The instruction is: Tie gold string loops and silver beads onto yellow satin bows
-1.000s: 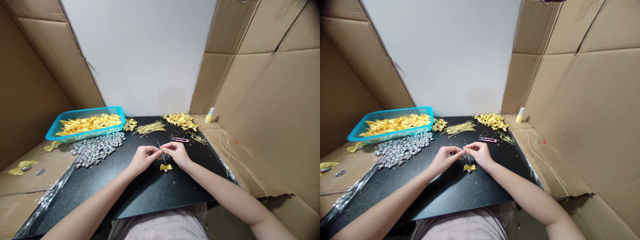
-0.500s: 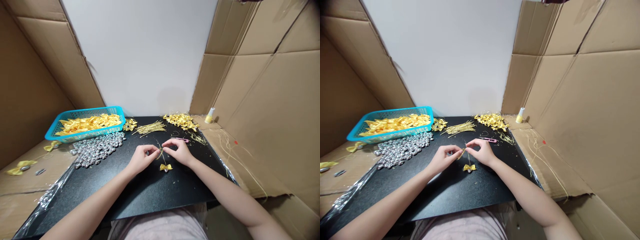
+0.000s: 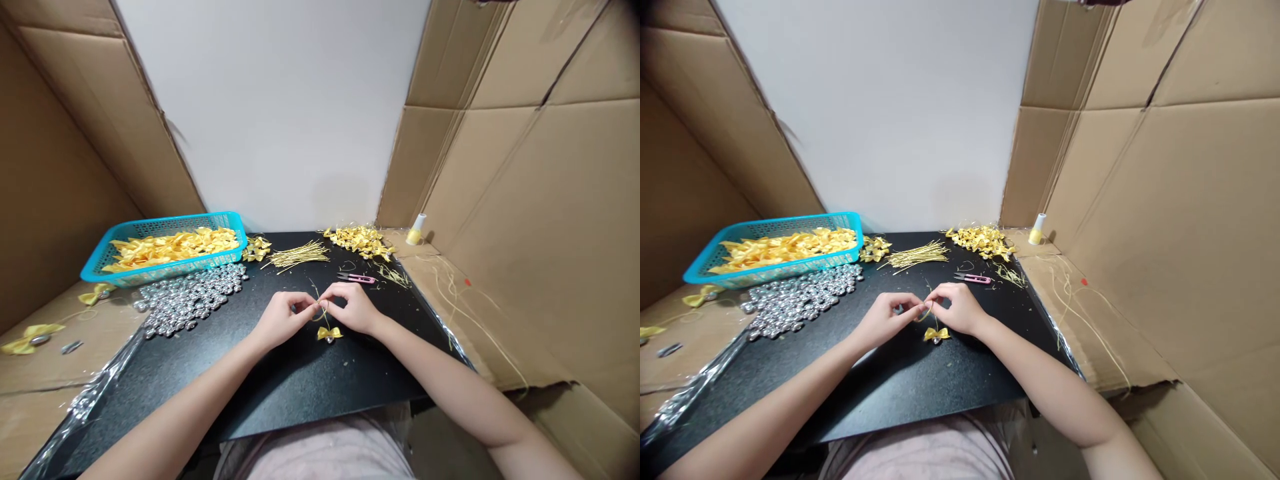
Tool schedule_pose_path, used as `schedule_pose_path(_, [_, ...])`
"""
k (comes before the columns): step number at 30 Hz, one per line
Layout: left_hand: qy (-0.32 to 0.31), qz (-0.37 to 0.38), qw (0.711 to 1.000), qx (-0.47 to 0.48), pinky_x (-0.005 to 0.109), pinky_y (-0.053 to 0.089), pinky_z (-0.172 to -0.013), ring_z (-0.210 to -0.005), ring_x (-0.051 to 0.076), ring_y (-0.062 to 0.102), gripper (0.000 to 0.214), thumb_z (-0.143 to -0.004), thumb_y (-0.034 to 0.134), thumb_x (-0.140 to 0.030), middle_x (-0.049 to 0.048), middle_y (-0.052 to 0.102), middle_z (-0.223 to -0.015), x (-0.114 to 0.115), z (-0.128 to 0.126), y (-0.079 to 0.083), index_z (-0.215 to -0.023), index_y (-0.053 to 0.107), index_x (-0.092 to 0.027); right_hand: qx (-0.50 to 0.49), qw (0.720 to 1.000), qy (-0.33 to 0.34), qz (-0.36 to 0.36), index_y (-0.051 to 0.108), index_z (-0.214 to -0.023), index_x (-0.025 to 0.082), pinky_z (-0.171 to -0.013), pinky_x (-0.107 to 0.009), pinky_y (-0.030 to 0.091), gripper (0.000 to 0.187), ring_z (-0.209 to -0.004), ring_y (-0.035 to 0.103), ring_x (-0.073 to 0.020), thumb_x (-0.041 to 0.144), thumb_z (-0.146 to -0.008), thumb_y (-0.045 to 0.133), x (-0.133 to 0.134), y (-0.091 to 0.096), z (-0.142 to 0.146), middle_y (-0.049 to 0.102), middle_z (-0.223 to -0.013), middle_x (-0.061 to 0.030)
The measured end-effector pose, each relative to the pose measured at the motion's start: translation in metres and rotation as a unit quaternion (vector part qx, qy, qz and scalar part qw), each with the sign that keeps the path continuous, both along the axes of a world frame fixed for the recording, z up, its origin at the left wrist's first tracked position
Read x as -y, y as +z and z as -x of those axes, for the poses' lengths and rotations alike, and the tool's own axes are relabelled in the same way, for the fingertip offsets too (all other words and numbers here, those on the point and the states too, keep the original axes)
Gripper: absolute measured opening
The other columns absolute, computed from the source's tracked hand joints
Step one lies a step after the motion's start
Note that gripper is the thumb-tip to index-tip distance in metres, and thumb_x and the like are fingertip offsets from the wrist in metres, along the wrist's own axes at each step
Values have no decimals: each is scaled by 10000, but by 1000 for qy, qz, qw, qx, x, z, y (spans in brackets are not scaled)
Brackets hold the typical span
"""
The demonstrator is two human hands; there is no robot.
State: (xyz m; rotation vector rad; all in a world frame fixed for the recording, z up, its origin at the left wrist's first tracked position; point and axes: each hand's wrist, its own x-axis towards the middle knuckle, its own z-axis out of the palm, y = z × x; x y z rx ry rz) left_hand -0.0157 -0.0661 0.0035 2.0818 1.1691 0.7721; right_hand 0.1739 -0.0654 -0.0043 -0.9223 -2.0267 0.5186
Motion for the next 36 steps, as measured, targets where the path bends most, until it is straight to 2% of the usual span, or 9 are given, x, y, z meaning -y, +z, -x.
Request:
schedule_pose_path(9, [-36, 30, 999, -27, 223, 381, -583, -592, 137, 538, 335, -831, 543, -420, 17, 661, -631, 2, 0, 1, -723, 697, -142, 71, 996, 14, -49, 661, -642, 149, -635, -245, 424, 93, -575, 556, -114, 104, -718, 634, -1, 2, -4, 621, -593, 1])
schedule_pose_path(12, [-44, 53, 998, -13, 232, 387, -600, -626, 146, 543, 354, -850, 492, -417, 19, 654, -655, -1, 1, -1, -730, 685, -145, 47, 999, 15, 6, 655, -618, 142, -565, -215, 408, 103, -536, 531, -98, 85, -698, 626, -2, 3, -4, 603, -571, 5])
schedule_pose_path(15, [-69, 97, 993, -7, 247, 416, -659, -704, 160, 566, 311, -860, 417, -322, 26, 666, -751, -4, 5, -5, -857, 677, -152, 20, 998, -13, 59, 655, -605, 145, -562, -210, 413, 111, -545, 531, -98, 72, -680, 619, -5, 5, -8, 613, -577, 5])
schedule_pose_path(18, [-92, 88, 988, -86, 261, 423, -652, -710, 168, 561, 316, -754, 585, -336, 30, 650, -832, -2, 5, -7, -1008, 657, -161, -9, 994, -52, 94, 663, -606, 150, -582, -220, 423, 106, -567, 539, -106, 84, -673, 615, -9, 7, -14, 632, -587, 3])
schedule_pose_path(20, [-97, 41, 987, -122, 271, 424, -666, -730, 177, 560, 355, -715, 660, -393, 41, 634, -866, 3, 2, -7, -991, 666, -169, -26, 990, -72, 121, 671, -613, 151, -581, -225, 422, 92, -570, 538, -110, 108, -674, 617, -11, 7, -16, 638, -590, 1])
schedule_pose_path(23, [-102, -12, 986, -132, 275, 417, -697, -774, 184, 564, 252, -754, 643, -389, 47, 626, -871, 9, -4, -8, -892, 677, -180, -48, 980, -72, 179, 667, -599, 148, -540, -223, 395, 83, -537, 509, -103, 135, -664, 616, -13, 7, -16, 620, -569, 5])
schedule_pose_path(28, [-89, -19, 989, -117, 260, 401, -671, -745, 170, 557, 129, -755, 631, -302, 39, 633, -829, 13, -10, -12, -756, 636, -173, -94, 958, -34, 269, 649, -561, 151, -527, -234, 383, 86, -502, 496, -101, 176, -637, 618, -15, 5, -14, 593, -526, 13])
schedule_pose_path(32, [-64, 59, 993, -77, 240, 391, -600, -626, 137, 544, 109, -745, 613, -275, 6, 632, -691, 14, -9, -14, -711, 615, -171, -128, 935, -18, 330, 666, -558, 158, -590, -256, 424, 99, -536, 532, -119, 214, -627, 621, -15, 3, -14, 609, -525, 8])
schedule_pose_path(36, [-48, 182, 982, 25, 220, 413, -558, -565, 118, 573, 148, -707, 648, -291, -5, 636, -621, 11, -8, -17, -681, 579, -162, -146, 939, -16, 311, 707, -554, 165, -729, -282, 455, 105, -720, 600, -155, 211, -609, 630, -11, 6, -13, 678, -724, -30])
